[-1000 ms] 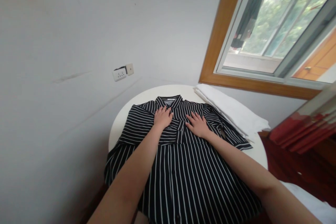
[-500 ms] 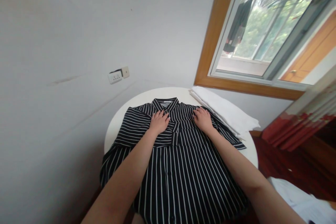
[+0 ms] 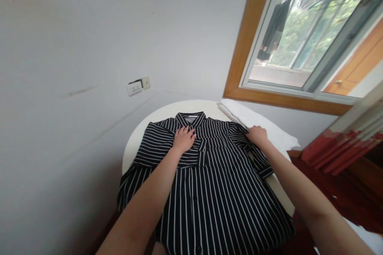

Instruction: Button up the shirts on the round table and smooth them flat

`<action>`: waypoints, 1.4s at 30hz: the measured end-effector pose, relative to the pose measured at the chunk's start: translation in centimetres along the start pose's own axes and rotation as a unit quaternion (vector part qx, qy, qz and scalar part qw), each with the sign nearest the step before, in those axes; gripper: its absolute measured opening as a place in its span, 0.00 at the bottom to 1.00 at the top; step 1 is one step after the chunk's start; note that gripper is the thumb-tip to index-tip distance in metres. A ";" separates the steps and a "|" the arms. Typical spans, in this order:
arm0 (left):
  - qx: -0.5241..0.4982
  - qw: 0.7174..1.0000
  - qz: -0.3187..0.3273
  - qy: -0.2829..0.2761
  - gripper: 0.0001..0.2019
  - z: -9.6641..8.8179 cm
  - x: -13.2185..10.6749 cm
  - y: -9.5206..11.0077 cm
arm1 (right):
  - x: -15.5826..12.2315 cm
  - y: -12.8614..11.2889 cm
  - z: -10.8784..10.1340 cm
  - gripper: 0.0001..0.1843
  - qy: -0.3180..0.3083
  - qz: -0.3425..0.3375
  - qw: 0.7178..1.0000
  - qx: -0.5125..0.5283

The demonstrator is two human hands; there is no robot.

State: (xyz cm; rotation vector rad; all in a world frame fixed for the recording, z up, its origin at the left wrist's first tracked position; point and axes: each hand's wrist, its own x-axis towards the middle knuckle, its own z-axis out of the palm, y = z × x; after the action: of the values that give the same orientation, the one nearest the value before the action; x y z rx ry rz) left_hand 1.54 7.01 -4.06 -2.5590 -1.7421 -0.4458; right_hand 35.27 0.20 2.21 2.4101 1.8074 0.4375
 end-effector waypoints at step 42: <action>-0.004 1.000 0.003 -0.003 0.25 0.0 0.1 -0.2 | -0.9 -2.7 -2.1 0.16 -0.046 -0.216 0.967 0.126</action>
State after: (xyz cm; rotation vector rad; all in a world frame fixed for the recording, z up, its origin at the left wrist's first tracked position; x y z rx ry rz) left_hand 1.43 7.19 -4.05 -2.5732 -1.7378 -0.4473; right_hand 31.93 -0.10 3.38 2.0326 2.3793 0.0555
